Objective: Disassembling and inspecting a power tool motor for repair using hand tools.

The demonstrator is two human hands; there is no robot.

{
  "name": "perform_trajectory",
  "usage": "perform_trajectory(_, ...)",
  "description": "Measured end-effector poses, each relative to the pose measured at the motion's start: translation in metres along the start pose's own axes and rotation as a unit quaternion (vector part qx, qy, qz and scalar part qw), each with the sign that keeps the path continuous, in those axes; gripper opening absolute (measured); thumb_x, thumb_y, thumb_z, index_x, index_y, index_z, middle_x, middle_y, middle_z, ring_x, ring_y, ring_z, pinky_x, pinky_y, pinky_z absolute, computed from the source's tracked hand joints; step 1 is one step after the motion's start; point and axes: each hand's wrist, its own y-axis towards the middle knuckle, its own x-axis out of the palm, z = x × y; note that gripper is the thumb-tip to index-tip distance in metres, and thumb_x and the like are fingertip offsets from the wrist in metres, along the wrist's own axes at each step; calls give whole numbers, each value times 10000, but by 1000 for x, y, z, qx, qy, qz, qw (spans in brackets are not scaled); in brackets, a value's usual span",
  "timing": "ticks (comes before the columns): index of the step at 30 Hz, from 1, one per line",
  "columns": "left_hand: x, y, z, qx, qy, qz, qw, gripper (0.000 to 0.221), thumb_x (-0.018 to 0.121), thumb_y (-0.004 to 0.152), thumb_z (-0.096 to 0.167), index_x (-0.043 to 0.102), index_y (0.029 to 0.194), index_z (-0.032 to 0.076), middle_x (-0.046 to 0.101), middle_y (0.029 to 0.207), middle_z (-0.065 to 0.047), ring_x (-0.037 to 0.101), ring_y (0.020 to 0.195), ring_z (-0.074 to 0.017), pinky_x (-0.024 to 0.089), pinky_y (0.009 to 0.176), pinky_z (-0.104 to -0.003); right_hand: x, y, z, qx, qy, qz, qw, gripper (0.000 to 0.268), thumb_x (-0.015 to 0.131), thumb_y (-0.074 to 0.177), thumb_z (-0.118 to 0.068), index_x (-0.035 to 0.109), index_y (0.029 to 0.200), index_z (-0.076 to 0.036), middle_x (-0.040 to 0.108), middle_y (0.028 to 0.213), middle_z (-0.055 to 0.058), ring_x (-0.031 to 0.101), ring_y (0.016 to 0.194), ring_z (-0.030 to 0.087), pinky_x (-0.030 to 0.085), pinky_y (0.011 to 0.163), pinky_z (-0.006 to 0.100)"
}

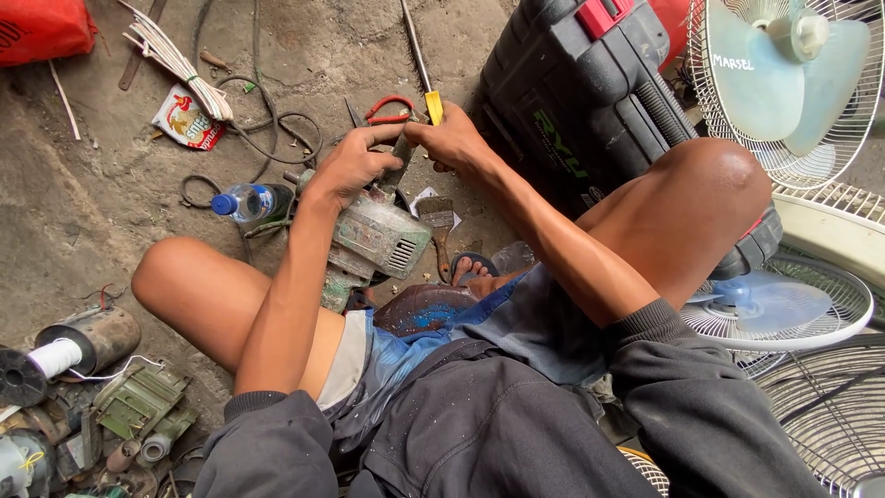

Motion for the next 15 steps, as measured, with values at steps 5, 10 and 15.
perform_trajectory(5, 5, 3, -3, -5, -8, -4, 1000, 664, 774, 873, 23, 825, 1506, 216, 793, 1409, -28, 773, 1119, -152, 689, 878, -338, 6, 5, 7, 17, 11, 26, 999, 374, 873, 714, -114, 631, 995, -67, 597, 716, 71, 602, 583, 168, 528, 465, 338)
perform_trajectory(10, -4, 8, -13, 9, -8, -6, 1000, 639, 761, 921, 48, 797, 1546, 176, 760, 1449, -32, 744, 1156, -145, 684, 911, -331, 5, 6, 14, -9, -5, 45, 999, 300, 765, 729, -32, 636, 1000, -31, 526, 752, 77, 584, 610, 192, 502, 473, 366)
perform_trajectory(15, 0, 1, -3, -2, 2, -3, 1000, 674, 744, 908, 43, 790, 1559, 209, 757, 1446, -5, 734, 1126, -123, 676, 872, -305, -5, -1, -7, 9, 43, -28, 999, 318, 843, 778, -126, 635, 1008, -54, 519, 716, 47, 574, 564, 135, 497, 451, 319)
